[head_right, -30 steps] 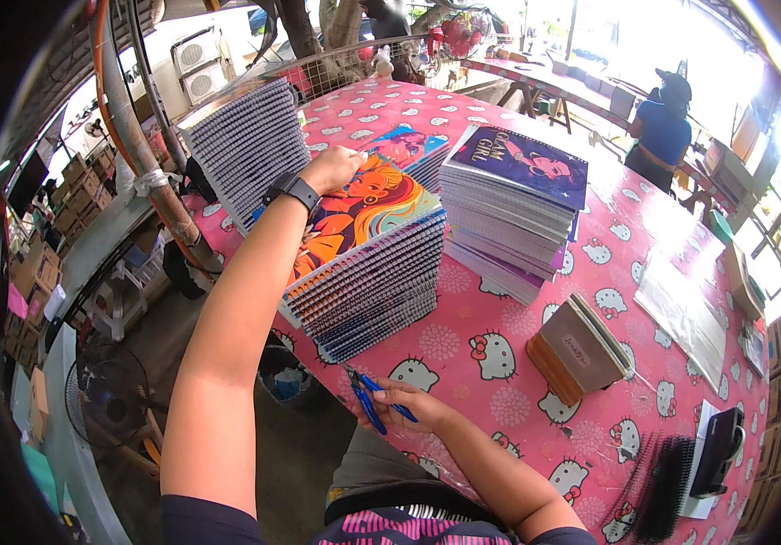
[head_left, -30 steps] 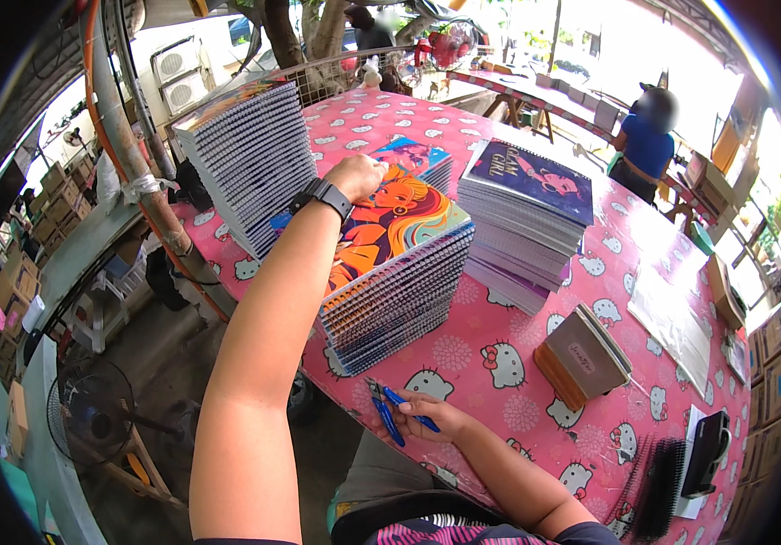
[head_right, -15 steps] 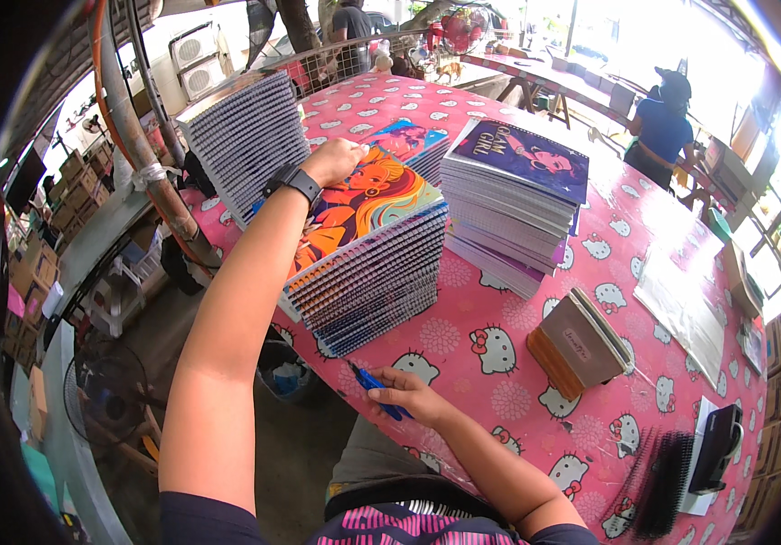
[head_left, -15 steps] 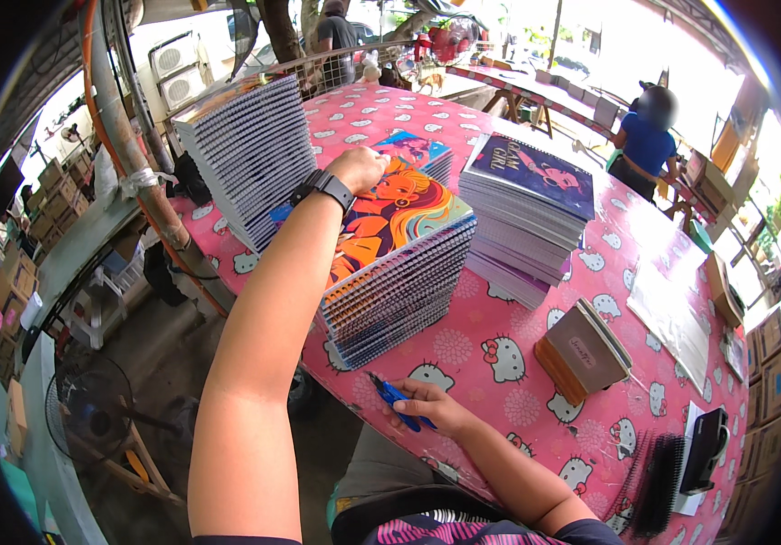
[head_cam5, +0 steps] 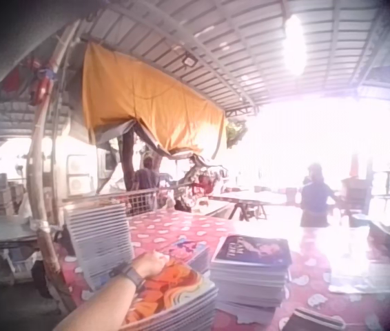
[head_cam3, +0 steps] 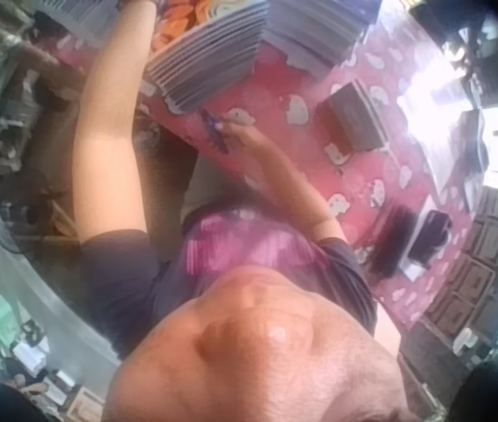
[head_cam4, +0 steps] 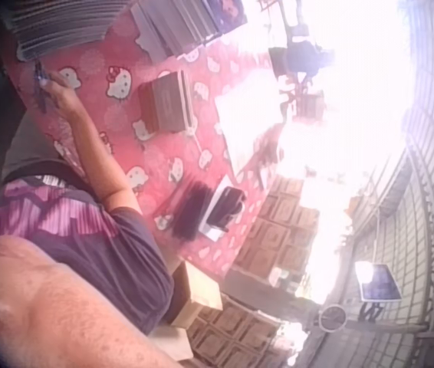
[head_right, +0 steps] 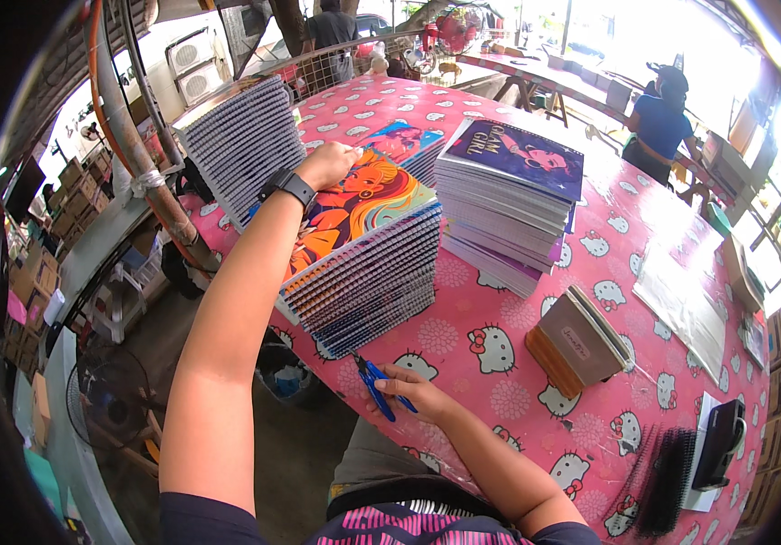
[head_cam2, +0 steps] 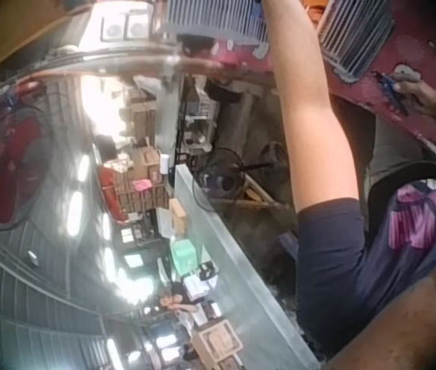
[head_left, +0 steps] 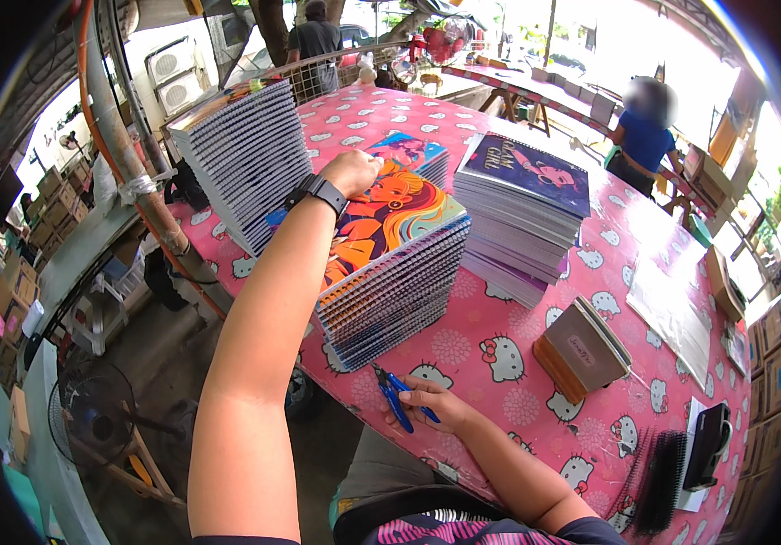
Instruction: The person uses a blue hand tool to crimp the ends of metal spiral bindings on a stack of notebooks, handling them one at a time.
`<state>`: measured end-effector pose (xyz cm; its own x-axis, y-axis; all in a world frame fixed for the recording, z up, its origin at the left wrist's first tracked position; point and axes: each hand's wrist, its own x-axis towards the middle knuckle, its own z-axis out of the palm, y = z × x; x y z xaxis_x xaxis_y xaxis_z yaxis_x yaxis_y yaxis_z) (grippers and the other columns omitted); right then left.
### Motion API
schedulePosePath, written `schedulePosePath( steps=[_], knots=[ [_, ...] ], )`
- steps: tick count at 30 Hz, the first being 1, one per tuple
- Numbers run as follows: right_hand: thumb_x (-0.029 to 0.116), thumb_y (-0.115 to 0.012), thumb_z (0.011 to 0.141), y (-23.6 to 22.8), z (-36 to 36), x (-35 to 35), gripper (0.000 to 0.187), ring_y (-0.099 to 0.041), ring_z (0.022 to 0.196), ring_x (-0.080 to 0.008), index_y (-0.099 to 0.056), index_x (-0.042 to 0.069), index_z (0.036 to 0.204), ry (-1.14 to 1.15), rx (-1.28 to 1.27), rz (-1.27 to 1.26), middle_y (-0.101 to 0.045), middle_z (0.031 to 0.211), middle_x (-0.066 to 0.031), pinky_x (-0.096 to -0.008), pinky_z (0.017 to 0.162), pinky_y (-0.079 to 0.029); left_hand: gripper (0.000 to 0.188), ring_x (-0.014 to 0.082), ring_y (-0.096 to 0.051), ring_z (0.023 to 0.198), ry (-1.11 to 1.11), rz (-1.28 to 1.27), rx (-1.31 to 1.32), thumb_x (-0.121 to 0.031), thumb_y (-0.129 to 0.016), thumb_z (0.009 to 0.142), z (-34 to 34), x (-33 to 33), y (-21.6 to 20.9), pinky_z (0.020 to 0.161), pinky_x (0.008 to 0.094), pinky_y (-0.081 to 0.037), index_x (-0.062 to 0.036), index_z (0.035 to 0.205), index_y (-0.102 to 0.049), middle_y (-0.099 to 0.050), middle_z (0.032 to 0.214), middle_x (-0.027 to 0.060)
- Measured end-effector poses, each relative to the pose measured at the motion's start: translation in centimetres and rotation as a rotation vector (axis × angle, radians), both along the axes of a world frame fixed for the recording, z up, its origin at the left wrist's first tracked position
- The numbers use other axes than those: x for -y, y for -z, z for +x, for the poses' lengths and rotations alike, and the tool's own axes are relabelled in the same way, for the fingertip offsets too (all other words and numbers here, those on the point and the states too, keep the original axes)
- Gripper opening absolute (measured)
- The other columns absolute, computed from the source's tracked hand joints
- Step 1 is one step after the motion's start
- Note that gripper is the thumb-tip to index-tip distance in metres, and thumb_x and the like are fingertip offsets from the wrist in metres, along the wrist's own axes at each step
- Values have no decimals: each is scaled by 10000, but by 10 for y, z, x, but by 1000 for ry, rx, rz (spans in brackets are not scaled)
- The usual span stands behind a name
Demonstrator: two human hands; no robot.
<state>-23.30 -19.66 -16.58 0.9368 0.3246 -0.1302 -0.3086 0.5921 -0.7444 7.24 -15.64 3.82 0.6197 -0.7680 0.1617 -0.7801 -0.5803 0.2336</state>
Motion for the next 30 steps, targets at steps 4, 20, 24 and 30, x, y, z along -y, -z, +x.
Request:
schedulePosePath(
  steps=[4, 20, 24, 30],
  knots=[
    [183, -514, 873, -1, 0, 0, 337, -595, 923, -266, -418, -18, 1125, -11, 2, 12, -562, 1055, -180, -391, 800, -492, 418, 363, -544, 1003, -45, -29, -47, -333, -339, 914, 2, 1, 1, 894, 425, -408, -34, 1032, -605, -578, 1065, 218],
    [175, -580, 849, -14, -7, -4, 411, -572, 889, -206, -440, -18, 1184, 130, 78, -236, -557, 1035, -122, -317, 793, -456, 396, 363, -577, 919, 60, -46, 46, -303, -363, 926, -7, -1, -3, 831, 426, -440, 8, 967, -605, -605, 973, 215],
    [152, -679, 764, -58, -14, -13, 473, -559, 834, -183, -505, 26, 1185, 393, 392, -803, -556, 990, -91, -283, 749, -438, 421, 358, -576, 954, 68, -6, 72, -299, -317, 946, -5, 2, 0, 859, 436, -442, 9, 995, -600, -601, 1021, 210],
    [118, -690, 678, -117, 5, -29, 530, -519, 870, -260, -530, 56, 1179, 760, 864, -1269, -534, 960, -131, -348, 749, -442, 465, 370, -558, 987, 66, 103, 176, -344, -309, 940, 14, 5, 7, 887, 445, -421, 16, 1020, -593, -585, 1053, 224]
  ],
)
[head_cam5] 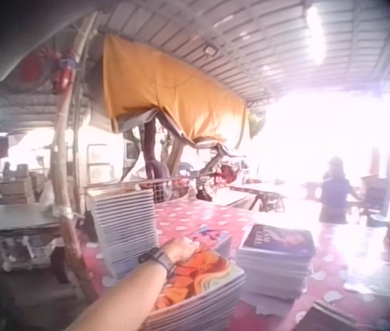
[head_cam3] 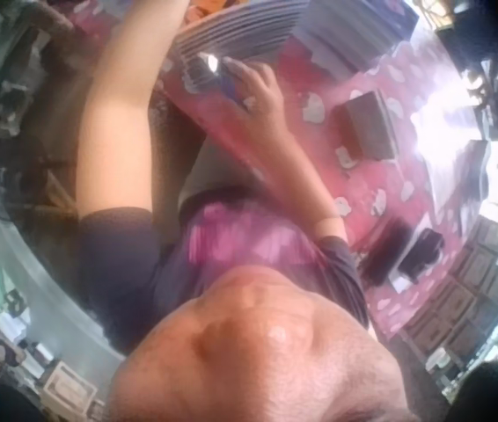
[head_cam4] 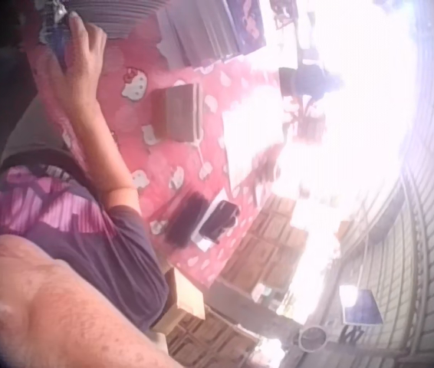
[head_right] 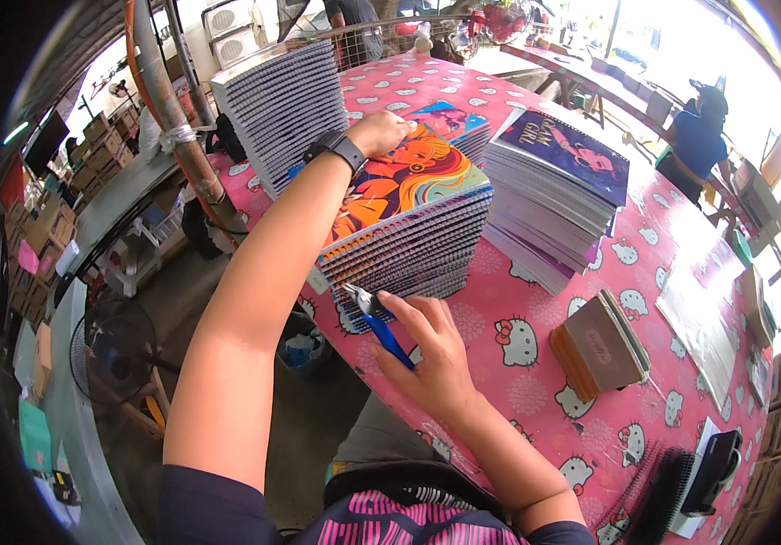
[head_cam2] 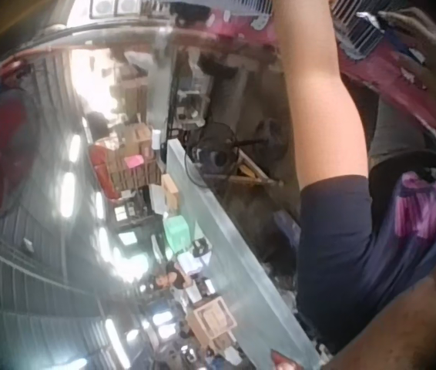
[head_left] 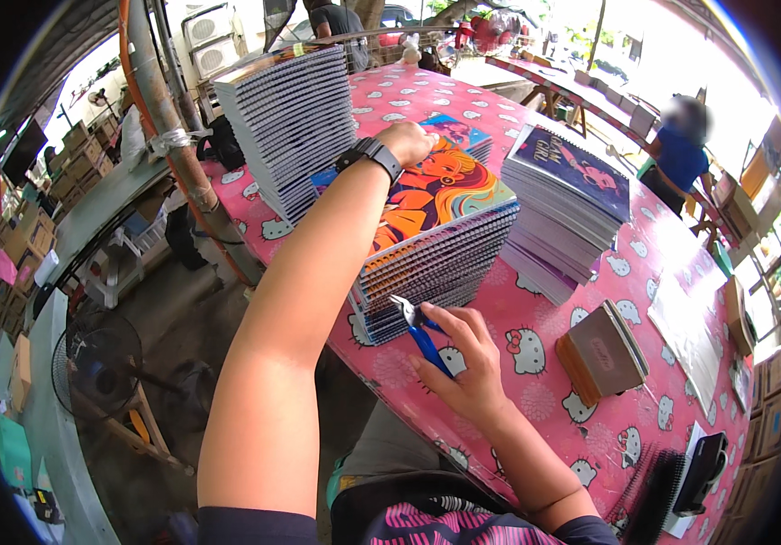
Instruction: The person uses a blue hand tool to crimp the ends of metal spiral bindings on a stack of notebooks, handling them one at a time.
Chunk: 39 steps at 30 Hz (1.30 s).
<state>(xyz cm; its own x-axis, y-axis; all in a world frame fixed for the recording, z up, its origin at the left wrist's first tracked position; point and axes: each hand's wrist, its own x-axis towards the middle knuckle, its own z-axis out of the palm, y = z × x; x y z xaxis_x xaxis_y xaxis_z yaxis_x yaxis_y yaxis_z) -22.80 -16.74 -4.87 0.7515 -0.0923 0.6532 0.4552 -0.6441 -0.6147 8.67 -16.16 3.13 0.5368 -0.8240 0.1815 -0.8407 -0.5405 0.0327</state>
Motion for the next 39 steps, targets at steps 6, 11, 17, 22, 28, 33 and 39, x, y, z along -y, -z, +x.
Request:
schedulePosePath(
  steps=[6, 11, 17, 22, 28, 33, 39],
  knots=[
    [117, -687, 666, -5, 17, -7, 521, -487, 855, -286, -545, 71, 1165, 90, 58, -136, -523, 980, -125, -382, 769, -423, 452, 357, -564, 936, -117, -238, -181, -386, -398, 900, -3, 2, 5, 829, 412, -423, 6, 955, -617, -607, 981, 221],
    [129, -694, 658, -3, 22, -10, 525, -485, 846, -282, -550, 79, 1161, 122, 93, -170, -522, 988, -120, -380, 764, -411, 459, 358, -572, 918, -108, -225, -197, -395, -406, 898, -1, 2, 6, 825, 404, -430, 8, 967, -616, -606, 980, 226],
    [116, -706, 645, 0, 23, -8, 527, -490, 845, -277, -563, 85, 1151, 175, 111, -219, -526, 985, -116, -376, 746, -419, 456, 356, -575, 914, -130, -229, -231, -388, -400, 902, -7, 7, 4, 822, 404, -434, 10, 965, -614, -606, 980, 227],
    [117, -699, 650, 2, 26, -11, 524, -479, 835, -273, -564, 106, 1156, 184, 134, -227, -518, 976, -104, -387, 751, -406, 437, 342, -586, 895, -74, -171, -76, -379, -405, 901, 10, 1, 10, 809, 399, -443, -4, 970, -620, -616, 959, 220],
    [117, -688, 665, -2, 26, -7, 500, -493, 806, -253, -569, 100, 1150, 195, 147, -253, -529, 944, -97, -340, 704, -420, 441, 343, -592, 854, -148, -232, -268, -383, -400, 902, -7, 2, 2, 780, 407, -453, -7, 961, -622, -623, 924, 211],
    [157, -633, 799, -1, 23, 5, 409, -541, 819, -142, -525, 7, 1163, -525, -666, 876, -594, 962, -88, -262, 673, -435, 450, 355, -588, 851, -98, -223, -206, -393, -403, 898, 1, 1, 4, 782, 412, -451, -5, 966, -622, -619, 929, 216],
    [128, -626, 784, -7, 16, -10, 418, -525, 833, -197, -503, 19, 1168, -249, -361, 500, -580, 962, -101, -307, 761, -428, 438, 360, -576, 890, -92, -223, -163, -377, -393, 905, -2, 2, 7, 809, 419, -434, -7, 964, -619, -612, 946, 223]
  ],
)
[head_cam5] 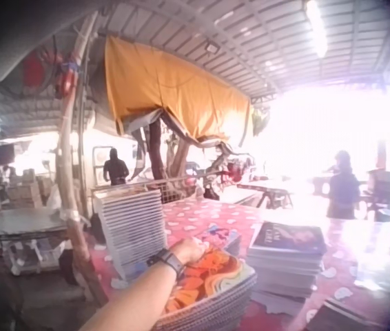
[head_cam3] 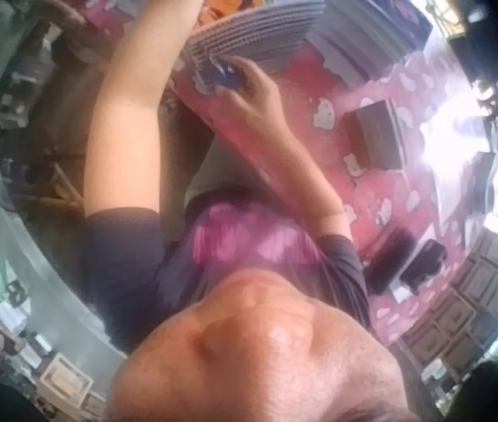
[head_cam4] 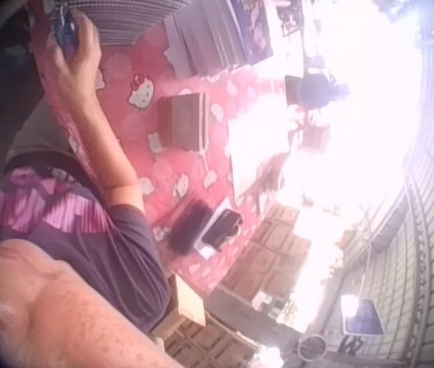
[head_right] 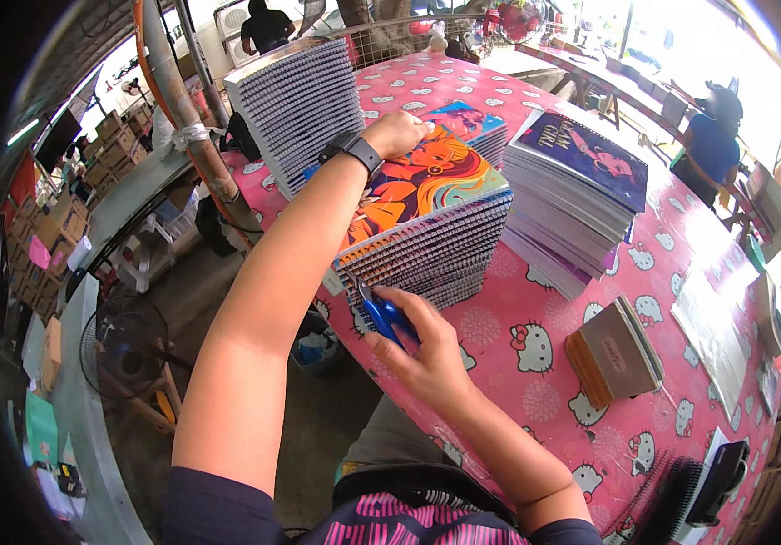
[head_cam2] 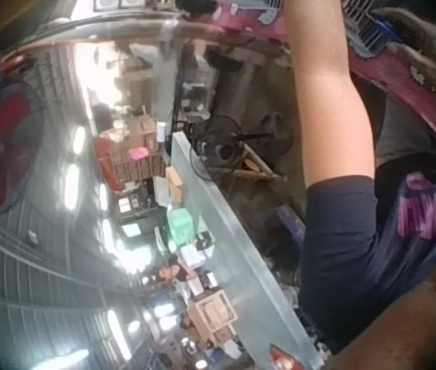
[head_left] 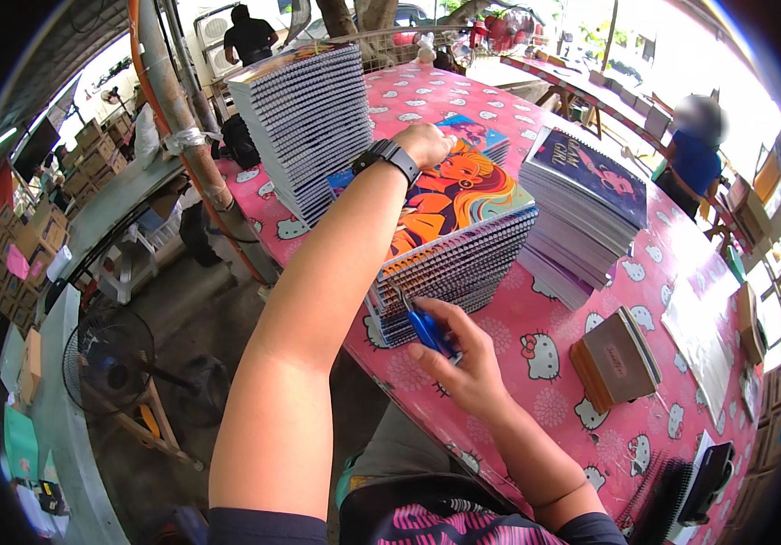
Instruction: The person uses a blue hand tool to crimp the ends of metal spiral bindings on a stack of notebooks, handling them one at a time.
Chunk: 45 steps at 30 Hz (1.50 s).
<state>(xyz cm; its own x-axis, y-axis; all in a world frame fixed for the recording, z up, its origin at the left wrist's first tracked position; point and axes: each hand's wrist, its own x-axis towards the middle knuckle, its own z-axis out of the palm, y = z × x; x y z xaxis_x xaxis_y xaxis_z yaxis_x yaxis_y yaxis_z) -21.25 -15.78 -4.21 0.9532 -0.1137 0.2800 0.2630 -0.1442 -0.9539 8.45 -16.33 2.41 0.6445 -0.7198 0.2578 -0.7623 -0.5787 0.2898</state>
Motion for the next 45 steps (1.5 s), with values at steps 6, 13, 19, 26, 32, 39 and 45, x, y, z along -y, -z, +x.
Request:
schedulePosePath(
  steps=[6, 13, 19, 26, 32, 39, 45],
  knots=[
    [125, -693, 649, 8, 7, -4, 539, -484, 859, -283, -534, 64, 1159, 343, 382, -651, -545, 960, -113, -386, 766, -409, 441, 369, -567, 920, -39, 5, -51, -384, -405, 898, 10, 2, 2, 821, 414, -426, -7, 976, -620, -608, 969, 225],
    [106, -667, 719, 13, 7, 0, 472, -538, 783, -245, -526, 22, 1162, 213, 214, -381, -584, 958, -121, -335, 693, -454, 438, 366, -569, 910, -31, -34, -86, -379, -415, 891, 1, 4, 1, 810, 415, -431, 4, 939, -623, -606, 943, 234],
    [175, -627, 826, 8, 10, 16, 451, -562, 774, -142, -468, -43, 1187, -435, -372, 755, -592, 955, -105, -257, 694, -464, 445, 364, -567, 951, -96, -39, -67, -394, -431, 891, 8, 5, 5, 831, 398, -438, -4, 989, -621, -596, 1010, 231],
    [172, -661, 801, 20, -8, -1, 478, -500, 803, -84, -472, 8, 1208, -95, -101, 280, -547, 926, -32, -225, 738, -422, 432, 357, -552, 999, -105, -48, -115, -399, -435, 889, 5, 3, 4, 872, 391, -418, -37, 1030, -622, -588, 1051, 225],
    [142, -701, 757, 28, -14, 1, 504, -529, 816, -103, -493, 19, 1199, -106, -85, 155, -572, 940, -49, -241, 744, -435, 443, 357, -557, 972, -61, -31, -79, -399, -408, 894, 5, 2, 2, 852, 396, -421, -29, 1017, -619, -596, 1021, 227],
    [98, -717, 670, 22, -7, 0, 515, -571, 808, -245, -550, 40, 1154, 202, 254, -396, -590, 911, -122, -325, 715, -468, 451, 362, -569, 918, -8, -27, -54, -391, -406, 898, 7, 1, 2, 826, 408, -424, 1, 978, -616, -606, 974, 232],
    [120, -706, 631, 15, 2, -4, 548, -503, 867, -268, -554, 75, 1155, 365, 380, -588, -562, 1000, -94, -371, 763, -413, 455, 363, -565, 934, -28, -12, -105, -389, -403, 902, 3, 1, -1, 831, 409, -423, 4, 980, -617, -606, 979, 230]
  ],
)
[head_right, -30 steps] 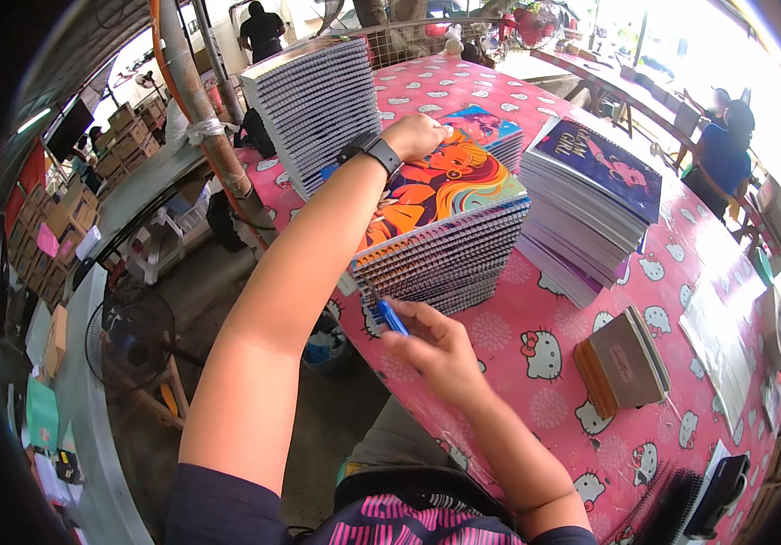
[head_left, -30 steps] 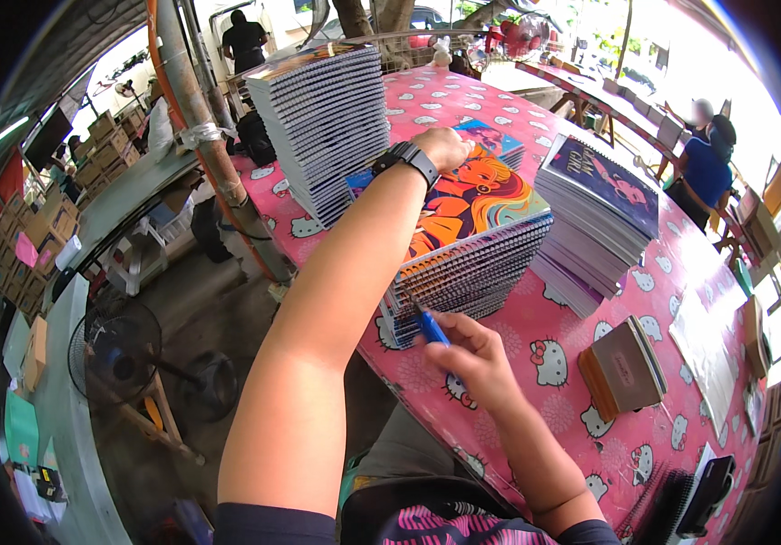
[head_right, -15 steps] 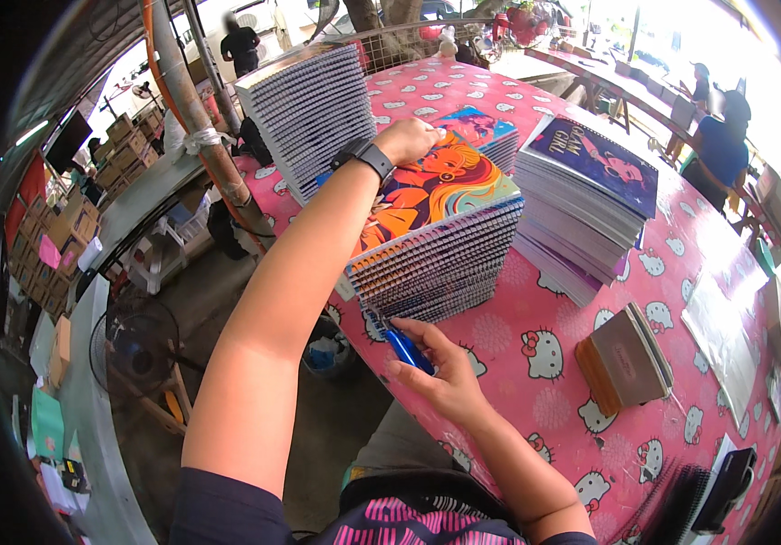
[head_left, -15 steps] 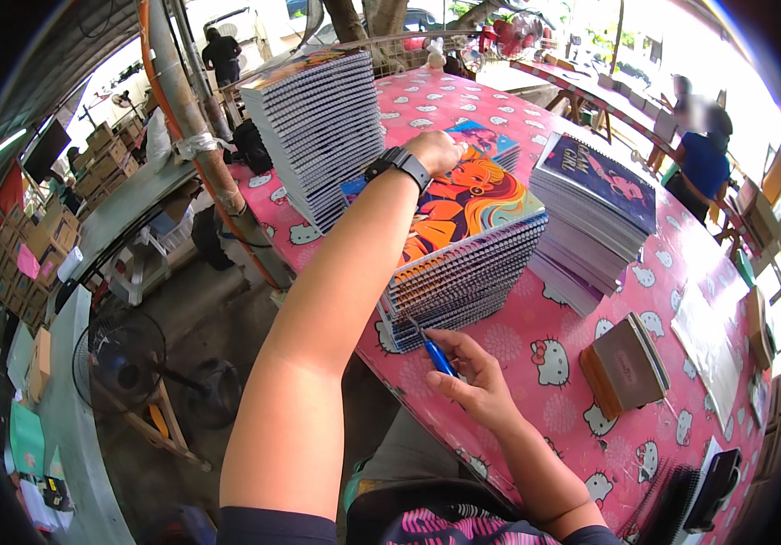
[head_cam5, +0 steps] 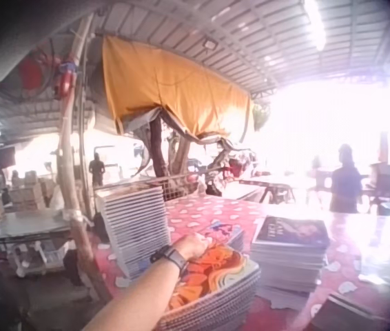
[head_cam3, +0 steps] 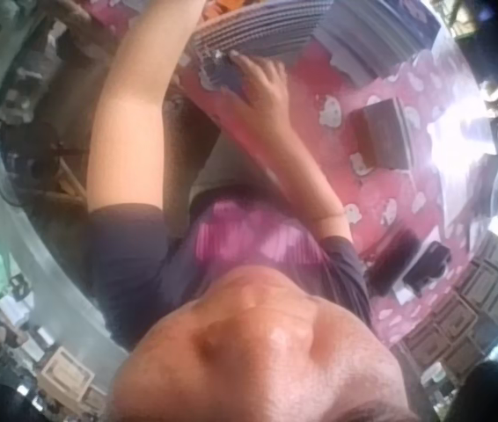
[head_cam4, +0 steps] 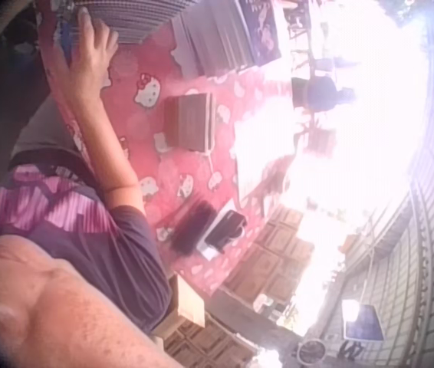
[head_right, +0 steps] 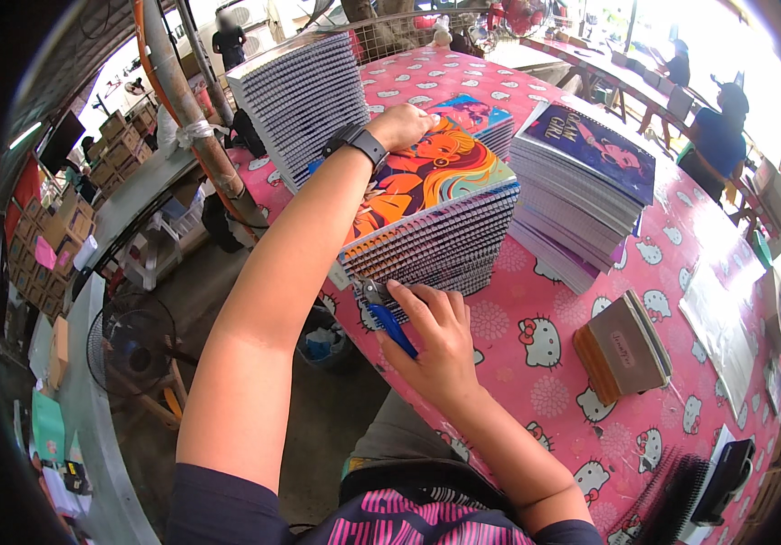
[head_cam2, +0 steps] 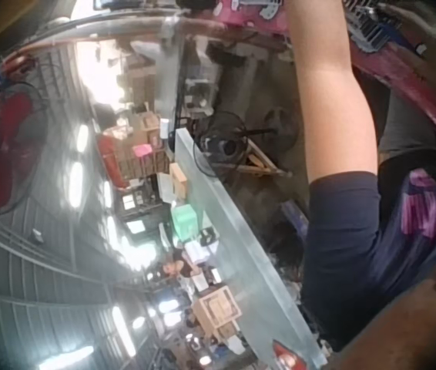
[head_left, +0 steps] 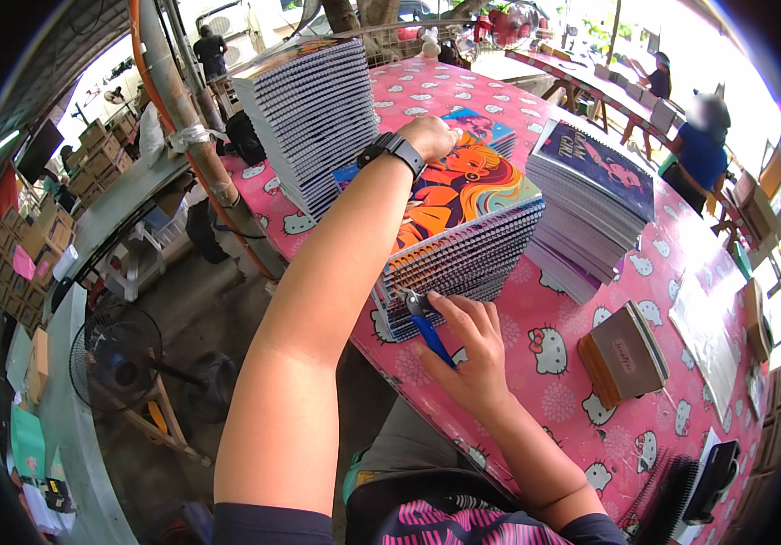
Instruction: The person uses a blue hand tool to crimp the ends of metal spiral bindings on a stack of notebooks, handling them one at a time.
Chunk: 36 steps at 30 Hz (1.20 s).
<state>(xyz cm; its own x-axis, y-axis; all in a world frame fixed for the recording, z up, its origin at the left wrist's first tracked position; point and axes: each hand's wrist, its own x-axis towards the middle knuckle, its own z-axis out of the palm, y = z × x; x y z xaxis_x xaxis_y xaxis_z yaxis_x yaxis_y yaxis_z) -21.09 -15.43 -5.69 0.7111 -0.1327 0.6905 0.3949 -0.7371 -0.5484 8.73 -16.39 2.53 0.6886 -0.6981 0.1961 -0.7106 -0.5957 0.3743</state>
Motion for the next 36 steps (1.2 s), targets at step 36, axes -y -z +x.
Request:
schedulePosePath(
  steps=[36],
  knots=[
    [136, -697, 658, 14, 6, -6, 510, -479, 893, -243, -563, 102, 1150, 124, 21, -142, -544, 1034, -67, -356, 785, -367, 447, 362, -562, 926, -10, -16, 55, -395, -391, 905, 4, 0, 5, 821, 403, -427, -15, 964, -618, -602, 979, 223]
  ],
)
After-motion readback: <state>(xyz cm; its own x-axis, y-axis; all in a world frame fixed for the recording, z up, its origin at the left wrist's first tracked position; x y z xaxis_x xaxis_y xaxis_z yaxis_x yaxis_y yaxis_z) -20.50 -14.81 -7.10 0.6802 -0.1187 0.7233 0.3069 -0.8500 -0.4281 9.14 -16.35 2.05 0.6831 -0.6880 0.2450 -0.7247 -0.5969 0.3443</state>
